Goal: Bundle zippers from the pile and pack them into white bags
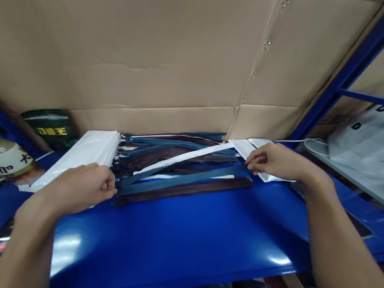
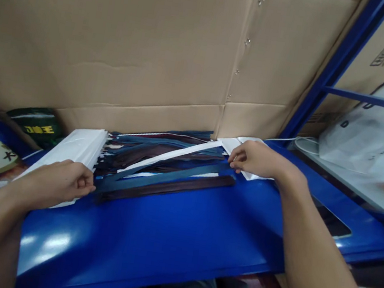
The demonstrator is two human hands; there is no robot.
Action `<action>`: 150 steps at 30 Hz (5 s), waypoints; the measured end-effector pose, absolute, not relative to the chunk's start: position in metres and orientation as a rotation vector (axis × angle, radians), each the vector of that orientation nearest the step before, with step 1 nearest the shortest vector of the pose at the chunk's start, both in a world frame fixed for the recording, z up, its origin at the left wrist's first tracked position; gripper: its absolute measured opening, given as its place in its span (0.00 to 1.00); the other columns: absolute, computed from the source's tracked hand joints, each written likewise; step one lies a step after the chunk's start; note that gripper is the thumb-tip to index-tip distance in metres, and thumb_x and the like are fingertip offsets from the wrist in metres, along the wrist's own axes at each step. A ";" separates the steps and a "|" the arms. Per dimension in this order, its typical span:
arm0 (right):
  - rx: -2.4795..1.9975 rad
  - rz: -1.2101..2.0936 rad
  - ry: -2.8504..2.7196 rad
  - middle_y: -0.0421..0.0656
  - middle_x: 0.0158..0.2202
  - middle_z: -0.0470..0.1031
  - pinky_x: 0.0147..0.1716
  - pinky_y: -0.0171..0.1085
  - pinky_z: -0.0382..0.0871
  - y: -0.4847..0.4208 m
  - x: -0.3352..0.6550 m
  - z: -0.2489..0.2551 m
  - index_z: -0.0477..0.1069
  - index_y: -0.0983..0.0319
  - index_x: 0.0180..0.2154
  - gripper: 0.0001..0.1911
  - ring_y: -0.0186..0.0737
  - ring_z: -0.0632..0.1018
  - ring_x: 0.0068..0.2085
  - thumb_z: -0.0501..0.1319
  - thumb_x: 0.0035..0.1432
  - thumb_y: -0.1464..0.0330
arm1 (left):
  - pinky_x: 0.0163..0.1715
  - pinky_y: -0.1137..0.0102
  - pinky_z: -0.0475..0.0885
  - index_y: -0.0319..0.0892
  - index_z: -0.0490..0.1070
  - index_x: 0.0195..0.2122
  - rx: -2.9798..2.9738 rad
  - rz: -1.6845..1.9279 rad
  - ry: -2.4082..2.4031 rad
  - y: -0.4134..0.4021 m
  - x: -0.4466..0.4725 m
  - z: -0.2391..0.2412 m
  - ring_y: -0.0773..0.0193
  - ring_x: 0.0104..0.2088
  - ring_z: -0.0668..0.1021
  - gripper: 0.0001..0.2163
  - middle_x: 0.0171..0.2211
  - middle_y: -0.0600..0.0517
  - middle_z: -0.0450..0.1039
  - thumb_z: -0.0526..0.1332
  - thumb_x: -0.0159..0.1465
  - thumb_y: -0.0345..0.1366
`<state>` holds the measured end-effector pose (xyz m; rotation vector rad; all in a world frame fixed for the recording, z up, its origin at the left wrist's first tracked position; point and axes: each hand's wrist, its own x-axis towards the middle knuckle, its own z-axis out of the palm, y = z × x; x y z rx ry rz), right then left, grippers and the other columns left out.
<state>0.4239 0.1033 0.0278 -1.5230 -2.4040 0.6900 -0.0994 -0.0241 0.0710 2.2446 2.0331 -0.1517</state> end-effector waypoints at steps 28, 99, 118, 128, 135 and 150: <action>-1.378 0.016 -2.470 0.40 0.27 0.81 0.31 0.40 0.60 0.095 0.376 0.021 0.83 0.56 0.39 0.14 0.41 0.77 0.28 0.60 0.68 0.59 | 0.35 0.65 0.65 0.44 0.74 0.43 2.381 -0.359 2.117 0.009 -0.093 0.013 0.53 0.39 0.81 0.05 0.41 0.43 0.79 0.62 0.67 0.32; -0.538 0.081 -2.256 0.45 0.40 0.81 0.44 0.42 0.74 0.037 0.257 -0.038 0.78 0.61 0.42 0.06 0.43 0.81 0.42 0.69 0.67 0.65 | 0.44 0.69 0.82 0.42 0.80 0.46 1.789 0.993 1.162 -0.012 0.025 -0.013 0.58 0.44 0.87 0.10 0.43 0.48 0.85 0.70 0.67 0.40; -0.566 -0.443 -2.314 0.44 0.29 0.77 0.36 0.43 0.67 0.019 0.249 -0.031 0.76 0.63 0.33 0.14 0.41 0.77 0.32 0.60 0.73 0.66 | 0.40 0.69 0.82 0.41 0.79 0.42 1.834 0.957 1.222 -0.014 0.027 -0.005 0.58 0.39 0.87 0.09 0.39 0.49 0.86 0.67 0.68 0.41; -0.700 -0.110 -2.371 0.45 0.37 0.80 0.41 0.42 0.71 0.019 0.251 -0.033 0.77 0.60 0.40 0.06 0.43 0.79 0.38 0.61 0.70 0.71 | 0.41 0.70 0.81 0.44 0.76 0.43 2.017 0.964 1.141 -0.018 0.030 -0.002 0.62 0.41 0.83 0.05 0.41 0.51 0.81 0.65 0.70 0.38; -0.804 -0.181 -2.475 0.44 0.36 0.76 0.37 0.42 0.66 0.012 0.247 -0.022 0.70 0.62 0.40 0.04 0.43 0.75 0.34 0.57 0.70 0.71 | 0.39 0.70 0.79 0.43 0.72 0.43 1.952 0.959 1.121 -0.020 0.031 -0.004 0.63 0.35 0.84 0.06 0.35 0.53 0.83 0.64 0.71 0.39; -0.528 -0.485 -2.479 0.44 0.30 0.73 0.36 0.44 0.59 0.021 0.255 -0.016 0.71 0.61 0.35 0.12 0.43 0.72 0.33 0.54 0.74 0.71 | 0.37 0.67 0.81 0.41 0.73 0.41 1.759 0.959 1.058 -0.022 0.030 -0.001 0.61 0.33 0.85 0.11 0.35 0.48 0.83 0.67 0.70 0.44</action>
